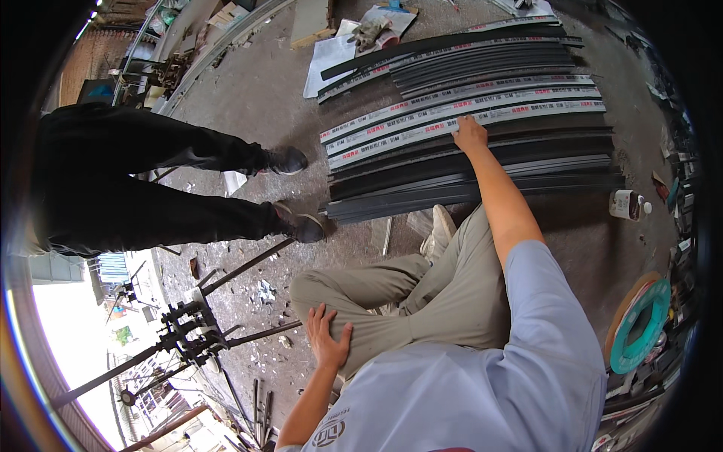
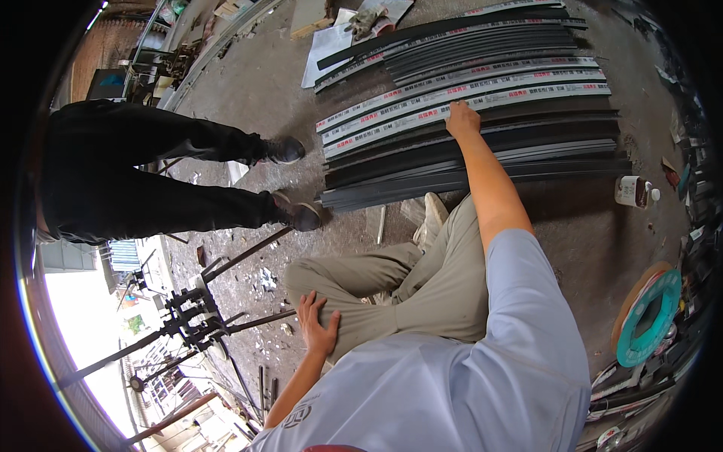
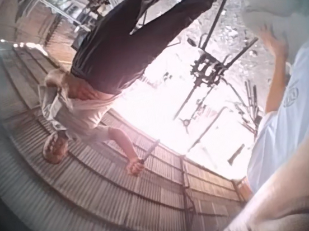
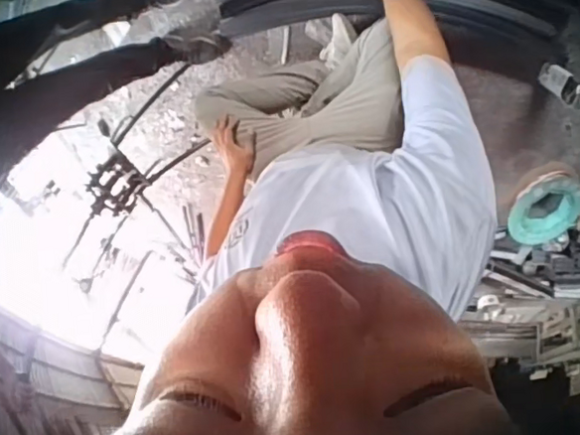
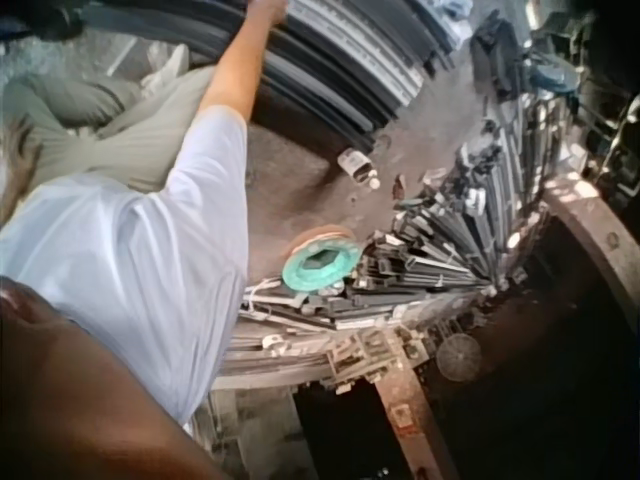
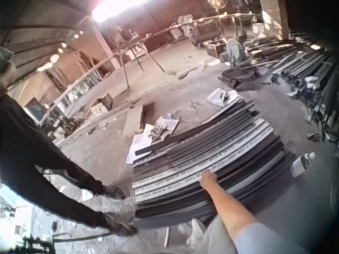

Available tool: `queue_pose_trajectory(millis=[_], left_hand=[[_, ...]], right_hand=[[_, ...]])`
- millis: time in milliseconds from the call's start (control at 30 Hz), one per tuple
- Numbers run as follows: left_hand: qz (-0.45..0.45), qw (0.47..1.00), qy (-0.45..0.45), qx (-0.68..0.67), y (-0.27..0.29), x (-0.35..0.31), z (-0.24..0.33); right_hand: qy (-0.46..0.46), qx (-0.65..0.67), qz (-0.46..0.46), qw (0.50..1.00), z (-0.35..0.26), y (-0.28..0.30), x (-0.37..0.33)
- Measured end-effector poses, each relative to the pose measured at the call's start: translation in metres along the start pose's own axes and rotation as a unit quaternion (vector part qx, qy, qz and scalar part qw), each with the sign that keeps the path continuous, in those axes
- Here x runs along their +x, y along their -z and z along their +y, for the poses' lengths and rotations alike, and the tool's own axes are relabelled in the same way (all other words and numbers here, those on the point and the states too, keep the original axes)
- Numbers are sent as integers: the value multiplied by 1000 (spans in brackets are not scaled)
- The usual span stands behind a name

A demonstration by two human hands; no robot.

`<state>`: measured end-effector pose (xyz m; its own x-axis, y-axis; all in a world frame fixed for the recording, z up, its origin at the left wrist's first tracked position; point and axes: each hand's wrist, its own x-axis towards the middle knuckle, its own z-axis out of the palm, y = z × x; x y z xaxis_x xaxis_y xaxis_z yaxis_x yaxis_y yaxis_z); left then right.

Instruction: The person sits on the floor and repeatedly feeds long metal strips into a manual bending machine. A coworker operates the machine's lever to bend each strip, while the person positions and retrieves the pieces.

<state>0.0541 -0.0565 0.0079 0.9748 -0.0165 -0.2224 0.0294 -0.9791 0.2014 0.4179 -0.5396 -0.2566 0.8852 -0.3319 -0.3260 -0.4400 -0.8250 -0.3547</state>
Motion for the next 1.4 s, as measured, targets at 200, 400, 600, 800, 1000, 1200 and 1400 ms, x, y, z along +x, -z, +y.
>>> queue_pose_trajectory(millis=[200,400,600,800,1000,1200,1400], left_hand=[[-6,1000,-1,2,-2,7,-1],[-10,1000,0,-12,-1,12,-3],[-10,1000,5,-1,-3,6,-6],[-14,1000,17,3,0,12,5],[2,1000,9,-30,-13,7,-15],[8,999,36,-25,-7,-17,-22],[11,1000,-11,-16,-15,3,-25]], right_hand=[[102,-76,100,987,14,-11,1],[124,-109,132,977,13,-15,8],[111,-161,45,980,-5,4,4],[120,-180,-5,976,-2,12,9],[270,-123,146,944,9,8,-6],[353,-39,130,926,15,-11,-13],[493,-86,193,844,-19,94,-71]])
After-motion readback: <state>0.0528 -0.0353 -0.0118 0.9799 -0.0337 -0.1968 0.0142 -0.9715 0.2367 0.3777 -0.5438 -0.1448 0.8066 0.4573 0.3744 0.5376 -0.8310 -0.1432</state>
